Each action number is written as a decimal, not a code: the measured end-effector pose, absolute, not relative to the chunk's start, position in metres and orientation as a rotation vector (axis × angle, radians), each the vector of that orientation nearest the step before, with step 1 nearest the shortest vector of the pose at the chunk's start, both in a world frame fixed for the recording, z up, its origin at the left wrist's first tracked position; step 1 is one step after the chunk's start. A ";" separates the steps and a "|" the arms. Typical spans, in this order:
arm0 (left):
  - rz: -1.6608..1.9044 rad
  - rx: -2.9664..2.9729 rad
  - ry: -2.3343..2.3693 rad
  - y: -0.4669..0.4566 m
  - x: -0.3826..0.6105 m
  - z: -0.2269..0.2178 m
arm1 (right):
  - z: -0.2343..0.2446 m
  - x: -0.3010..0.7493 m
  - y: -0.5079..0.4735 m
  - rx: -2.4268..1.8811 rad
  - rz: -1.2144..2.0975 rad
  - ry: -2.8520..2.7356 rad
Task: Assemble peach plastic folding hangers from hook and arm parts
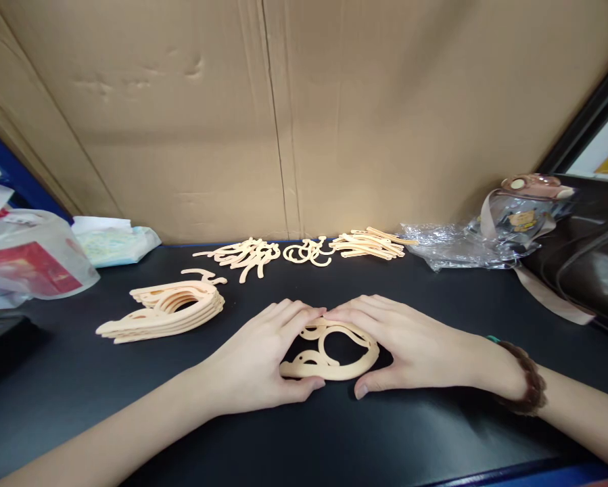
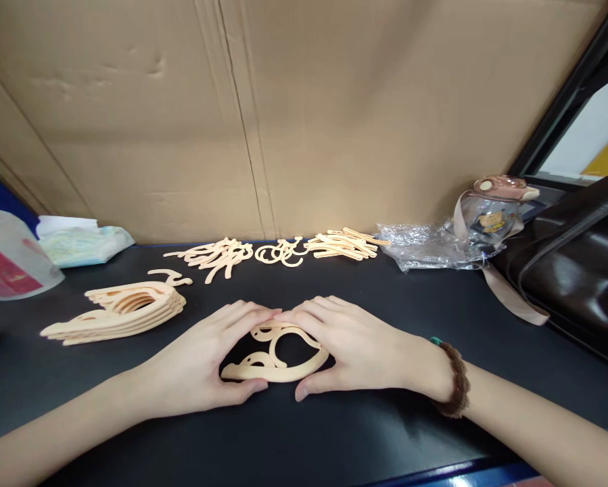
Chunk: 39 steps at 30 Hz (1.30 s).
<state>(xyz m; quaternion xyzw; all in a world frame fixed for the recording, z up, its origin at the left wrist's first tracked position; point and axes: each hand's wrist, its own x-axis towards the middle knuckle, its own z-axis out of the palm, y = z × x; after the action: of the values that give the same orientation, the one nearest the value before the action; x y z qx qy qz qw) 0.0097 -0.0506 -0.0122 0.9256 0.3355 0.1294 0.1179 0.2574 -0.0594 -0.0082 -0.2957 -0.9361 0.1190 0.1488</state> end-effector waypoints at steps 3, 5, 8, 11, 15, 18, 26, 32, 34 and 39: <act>0.464 2.681 1.060 -0.050 0.011 -0.013 | -0.008 0.259 -0.058 -0.912 0.218 -2.611; 0.495 2.634 1.119 -0.049 0.013 -0.013 | -0.008 0.261 -0.057 -0.979 0.117 -2.544; 0.523 2.515 1.200 -0.049 0.016 -0.009 | -0.006 0.266 -0.052 -1.057 -0.022 -2.448; 0.580 2.352 1.269 -0.049 0.014 0.003 | -0.001 0.272 -0.046 -1.107 -0.127 -2.334; 0.657 2.309 1.391 -0.044 -0.006 0.028 | 0.005 0.281 -0.040 -1.137 -0.224 -2.248; 0.662 2.341 1.424 -0.037 -0.037 0.049 | 0.007 0.284 -0.038 -1.096 -0.278 -2.291; 0.506 2.338 1.921 -0.027 -0.134 0.073 | 0.000 0.278 -0.040 -1.082 -0.258 -2.406; 0.427 2.167 1.946 -0.027 -0.161 0.058 | -0.003 0.278 -0.036 -1.086 -0.225 -2.470; 0.404 2.151 1.917 -0.028 -0.157 0.057 | -0.003 0.279 -0.035 -1.099 -0.218 -2.477; 0.552 2.103 1.935 -0.032 -0.138 0.057 | -0.006 0.280 -0.033 -1.112 -0.207 -2.494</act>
<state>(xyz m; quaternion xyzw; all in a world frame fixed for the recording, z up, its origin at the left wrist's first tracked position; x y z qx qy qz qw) -0.1379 -0.0318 0.0571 0.7176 0.6605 0.1883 0.1153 0.2802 -0.0331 -0.0057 -0.3977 -0.8923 -0.0740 0.2003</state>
